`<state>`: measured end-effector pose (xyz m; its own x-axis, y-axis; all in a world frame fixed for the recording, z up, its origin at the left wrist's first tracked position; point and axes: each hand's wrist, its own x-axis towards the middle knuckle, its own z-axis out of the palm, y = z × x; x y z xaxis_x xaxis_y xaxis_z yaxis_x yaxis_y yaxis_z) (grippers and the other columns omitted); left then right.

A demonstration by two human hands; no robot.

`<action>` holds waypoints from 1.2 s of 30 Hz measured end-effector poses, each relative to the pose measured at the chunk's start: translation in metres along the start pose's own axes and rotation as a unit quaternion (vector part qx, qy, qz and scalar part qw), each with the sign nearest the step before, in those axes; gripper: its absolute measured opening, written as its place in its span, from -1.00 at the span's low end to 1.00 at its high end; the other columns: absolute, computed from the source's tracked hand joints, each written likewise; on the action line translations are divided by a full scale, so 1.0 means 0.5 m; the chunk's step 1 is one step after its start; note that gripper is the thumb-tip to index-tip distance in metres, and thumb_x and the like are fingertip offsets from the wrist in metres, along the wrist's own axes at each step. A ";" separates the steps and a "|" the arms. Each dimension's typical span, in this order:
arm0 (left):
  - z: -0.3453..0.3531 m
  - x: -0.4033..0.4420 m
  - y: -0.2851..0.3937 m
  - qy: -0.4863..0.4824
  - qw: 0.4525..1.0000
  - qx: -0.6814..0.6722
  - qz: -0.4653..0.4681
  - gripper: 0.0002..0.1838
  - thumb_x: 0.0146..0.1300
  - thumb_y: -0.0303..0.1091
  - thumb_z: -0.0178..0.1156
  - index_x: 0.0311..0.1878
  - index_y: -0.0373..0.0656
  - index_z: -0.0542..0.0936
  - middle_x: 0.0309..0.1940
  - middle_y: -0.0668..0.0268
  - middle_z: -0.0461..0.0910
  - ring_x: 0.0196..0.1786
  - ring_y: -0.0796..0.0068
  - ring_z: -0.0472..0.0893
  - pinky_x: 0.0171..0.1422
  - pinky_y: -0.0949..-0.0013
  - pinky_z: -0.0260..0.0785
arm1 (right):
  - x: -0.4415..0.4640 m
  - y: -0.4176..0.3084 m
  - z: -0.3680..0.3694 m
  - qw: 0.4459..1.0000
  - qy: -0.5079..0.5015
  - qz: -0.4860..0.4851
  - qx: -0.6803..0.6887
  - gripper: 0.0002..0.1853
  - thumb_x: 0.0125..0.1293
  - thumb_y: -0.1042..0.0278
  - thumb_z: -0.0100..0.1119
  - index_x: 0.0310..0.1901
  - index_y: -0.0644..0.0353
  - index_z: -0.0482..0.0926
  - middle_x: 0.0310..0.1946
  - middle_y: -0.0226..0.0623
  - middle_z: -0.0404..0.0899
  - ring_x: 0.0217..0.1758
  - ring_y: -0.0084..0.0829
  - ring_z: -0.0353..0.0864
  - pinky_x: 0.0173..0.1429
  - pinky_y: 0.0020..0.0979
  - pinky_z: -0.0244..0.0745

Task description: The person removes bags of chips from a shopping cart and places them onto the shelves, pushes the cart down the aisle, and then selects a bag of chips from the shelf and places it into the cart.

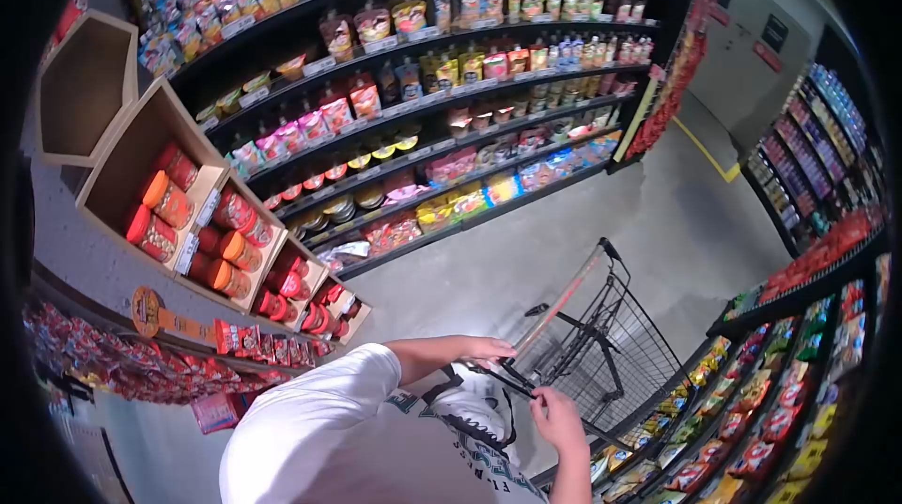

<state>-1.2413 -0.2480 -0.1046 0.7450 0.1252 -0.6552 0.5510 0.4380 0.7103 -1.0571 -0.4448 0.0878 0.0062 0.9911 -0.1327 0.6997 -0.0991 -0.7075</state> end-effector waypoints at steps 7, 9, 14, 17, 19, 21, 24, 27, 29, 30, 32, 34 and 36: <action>-0.309 -0.033 -0.419 0.194 0.922 0.306 0.141 -0.32 0.34 0.32 0.02 0.18 -0.11 0.55 0.06 0.14 0.59 0.06 0.18 0.58 0.04 0.09 0.47 | 0.164 -0.021 -0.001 0.998 0.028 -0.024 -0.051 -0.68 0.24 0.36 0.27 0.01 0.24 0.55 -0.03 -0.03 0.55 0.08 -0.01 0.52 0.22 -0.15 0.41; -0.320 -0.178 -0.393 0.263 0.933 0.223 -0.102 -0.62 0.27 -0.10 0.09 -0.01 -0.15 0.62 -0.18 0.05 0.59 -0.14 0.11 0.57 -0.08 0.09 0.41 | 0.203 0.011 0.021 0.998 0.042 0.008 -0.050 -0.45 0.24 0.32 0.30 0.23 0.26 0.38 0.14 0.08 0.42 0.27 0.05 0.39 0.38 -0.15 0.29; -0.424 -0.262 -0.548 0.285 0.903 0.278 -0.159 -0.62 0.28 -0.11 0.10 0.00 -0.16 0.62 -0.13 0.03 0.60 -0.10 0.13 0.59 -0.02 0.12 0.42 | 0.322 0.155 0.136 0.982 0.119 0.143 -0.016 -0.19 0.22 0.20 0.34 0.42 0.28 0.15 0.31 0.20 0.25 0.39 0.11 0.26 0.50 -0.08 0.13; -0.485 -0.281 -0.545 0.277 0.900 0.298 -0.154 -0.62 0.29 -0.11 0.10 0.01 -0.17 0.63 -0.10 0.03 0.61 -0.07 0.13 0.60 0.02 0.13 0.42 | 0.376 0.141 0.160 0.960 0.159 0.220 -0.067 -0.20 0.18 0.21 0.34 0.41 0.24 0.18 0.32 0.21 0.24 0.40 0.16 0.19 0.49 -0.03 0.10; -0.527 -0.264 -0.531 0.273 0.900 0.311 -0.134 -0.62 0.30 -0.12 0.10 0.02 -0.17 0.63 -0.08 0.02 0.62 -0.05 0.14 0.60 0.04 0.14 0.43 | 0.423 0.160 0.176 0.947 0.206 0.222 -0.110 -0.22 0.17 0.26 0.33 0.39 0.21 0.20 0.31 0.18 0.26 0.38 0.15 0.19 0.47 -0.04 0.12; -0.570 -0.242 -0.519 0.260 0.898 0.338 -0.110 -0.62 0.30 -0.12 0.10 0.03 -0.17 0.63 -0.06 0.02 0.62 -0.04 0.14 0.61 0.07 0.15 0.43 | 0.449 0.166 0.196 0.923 0.280 0.206 -0.166 -0.41 0.11 0.34 0.31 0.21 0.17 0.39 0.19 0.07 0.34 0.25 0.08 0.28 0.37 -0.05 0.22; -0.641 -0.226 -0.533 0.227 0.885 0.398 -0.079 -0.62 0.31 -0.13 0.10 0.04 -0.17 0.63 -0.03 0.01 0.63 -0.01 0.15 0.62 0.10 0.16 0.43 | 0.478 0.149 0.199 0.901 0.310 0.217 -0.213 -0.72 0.07 0.40 0.28 -0.13 0.16 0.56 -0.01 -0.07 0.42 0.12 0.02 0.34 0.25 -0.10 0.32; -0.730 -0.212 -0.568 0.167 0.843 0.509 -0.048 -0.62 0.32 -0.14 0.11 0.05 -0.18 0.64 0.00 0.00 0.63 0.01 0.16 0.63 0.14 0.18 0.44 | 0.500 0.159 0.193 0.894 0.348 0.203 -0.198 -0.83 0.08 0.40 0.23 -0.25 0.17 0.60 -0.14 -0.10 0.51 0.07 -0.01 0.37 0.19 -0.11 0.36; -0.792 -0.201 -0.564 0.140 0.815 0.561 -0.032 -0.62 0.32 -0.14 0.11 0.05 -0.18 0.64 0.02 -0.01 0.64 0.03 0.16 0.64 0.16 0.18 0.44 | 0.518 0.182 0.195 0.892 0.357 0.196 -0.198 -0.84 0.07 0.40 0.23 -0.27 0.17 0.60 -0.15 -0.11 0.52 0.06 -0.01 0.38 0.19 -0.11 0.36; -0.803 -0.204 -0.546 0.169 0.829 0.532 -0.043 -0.66 0.32 -0.16 0.10 -0.01 -0.16 0.66 -0.03 0.01 0.65 0.00 0.13 0.64 0.12 0.16 0.46 | 0.516 0.189 0.195 0.889 0.362 0.197 -0.198 -0.84 0.07 0.40 0.23 -0.28 0.18 0.60 -0.16 -0.11 0.53 0.05 -0.01 0.38 0.19 -0.12 0.36; -0.820 -0.214 -0.494 0.219 0.850 0.476 -0.056 -0.71 0.31 -0.20 0.09 -0.10 -0.14 0.69 -0.10 0.03 0.67 -0.04 0.09 0.66 0.06 0.12 0.49 | 0.522 0.186 0.191 0.886 0.347 0.225 -0.211 -0.85 0.07 0.43 0.21 -0.28 0.18 0.59 -0.15 -0.11 0.53 0.05 0.00 0.37 0.20 -0.10 0.35; -0.824 -0.211 -0.441 0.251 0.866 0.429 -0.054 -0.72 0.30 -0.21 0.11 -0.12 -0.15 0.70 -0.11 0.03 0.68 -0.03 0.07 0.66 0.06 0.10 0.50 | 0.539 0.164 0.179 0.884 0.331 0.251 -0.216 -0.86 0.06 0.41 0.21 -0.31 0.19 0.58 -0.14 -0.11 0.53 0.05 0.00 0.37 0.20 -0.11 0.35; -0.794 -0.191 -0.405 0.272 0.883 0.379 -0.049 -0.72 0.29 -0.21 0.13 -0.12 -0.17 0.70 -0.09 0.02 0.68 -0.01 0.06 0.66 0.10 0.10 0.49 | 0.550 0.159 0.174 0.880 0.355 0.229 -0.219 -0.87 0.06 0.39 0.22 -0.33 0.17 0.58 -0.18 -0.13 0.54 0.03 -0.01 0.37 0.18 -0.13 0.36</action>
<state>-1.5734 0.0048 -0.2881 0.5027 0.6185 -0.6039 0.8498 -0.2257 0.4763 -1.0617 -0.1879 -0.0651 0.6949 0.6771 0.2421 0.7148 -0.6133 -0.3361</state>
